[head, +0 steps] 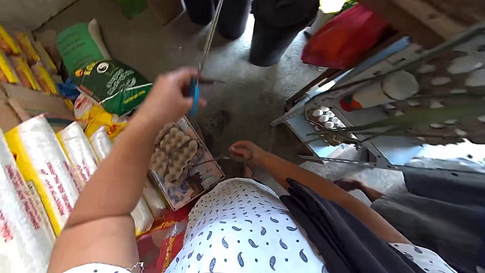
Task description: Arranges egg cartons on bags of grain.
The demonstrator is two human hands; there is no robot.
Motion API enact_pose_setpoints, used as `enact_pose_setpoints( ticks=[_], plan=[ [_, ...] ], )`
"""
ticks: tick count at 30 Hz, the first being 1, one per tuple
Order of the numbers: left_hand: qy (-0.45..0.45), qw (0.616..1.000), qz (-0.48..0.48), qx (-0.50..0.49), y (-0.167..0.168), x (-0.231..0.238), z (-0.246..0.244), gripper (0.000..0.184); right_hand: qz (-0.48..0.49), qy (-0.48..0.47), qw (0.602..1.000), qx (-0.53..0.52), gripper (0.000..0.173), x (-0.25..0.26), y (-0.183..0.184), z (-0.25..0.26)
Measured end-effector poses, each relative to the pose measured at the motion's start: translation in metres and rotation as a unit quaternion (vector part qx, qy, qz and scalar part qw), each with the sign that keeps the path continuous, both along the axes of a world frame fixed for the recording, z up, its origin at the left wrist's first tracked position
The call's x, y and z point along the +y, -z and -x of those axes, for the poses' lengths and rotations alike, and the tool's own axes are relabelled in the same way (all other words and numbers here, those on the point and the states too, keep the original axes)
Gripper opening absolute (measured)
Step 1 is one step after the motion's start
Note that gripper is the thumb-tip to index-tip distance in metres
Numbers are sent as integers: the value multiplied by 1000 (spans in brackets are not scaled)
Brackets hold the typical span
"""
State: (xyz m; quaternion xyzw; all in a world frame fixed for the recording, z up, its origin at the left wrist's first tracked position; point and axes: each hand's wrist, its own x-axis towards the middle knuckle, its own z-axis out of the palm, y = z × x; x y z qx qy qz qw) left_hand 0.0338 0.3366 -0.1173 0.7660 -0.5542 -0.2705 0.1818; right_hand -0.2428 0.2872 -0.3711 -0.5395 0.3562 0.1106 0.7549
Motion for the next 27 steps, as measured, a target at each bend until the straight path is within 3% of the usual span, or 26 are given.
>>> enact_pose_setpoints(
  ticks=[3, 5, 8, 10, 12, 14, 16, 20, 24, 27],
  plan=[
    [-138, 963, -146, 179, 92, 117, 22, 49, -102, 175, 976, 78, 25, -9, 1, -17],
    [-213, 903, -194, 319, 139, 179, 53, 53, -85, 201, 971, 97, 23, -18, 7, -24],
    [-283, 802, -144, 506, 160, 217, 105, 60, 132, 51, 989, 51, 27, -32, 3, -30],
    [-285, 747, -101, 593, 157, 214, 127, 66, 282, -82, 956, -19, 26, -39, -10, -32],
    [-276, 712, -81, 641, 151, 202, 138, 59, 349, -133, 921, -112, 23, -39, -17, -32],
    [-289, 696, -95, 650, 147, 189, 145, 44, 354, -137, 907, -182, 20, -32, -23, -33],
    [-296, 689, -112, 652, 146, 184, 149, 40, 343, -136, 904, -214, 17, -25, -24, -31],
    [-272, 681, -105, 672, 148, 190, 148, 40, 303, -86, 937, -151, 17, -14, -28, -29],
    [-302, 685, -118, 653, 151, 180, 151, 36, 300, -38, 939, -162, 16, -2, -27, -22],
    [-309, 710, -113, 622, 164, 161, 152, 39, 253, -2, 948, -191, 12, 19, -25, -14]
  ],
)
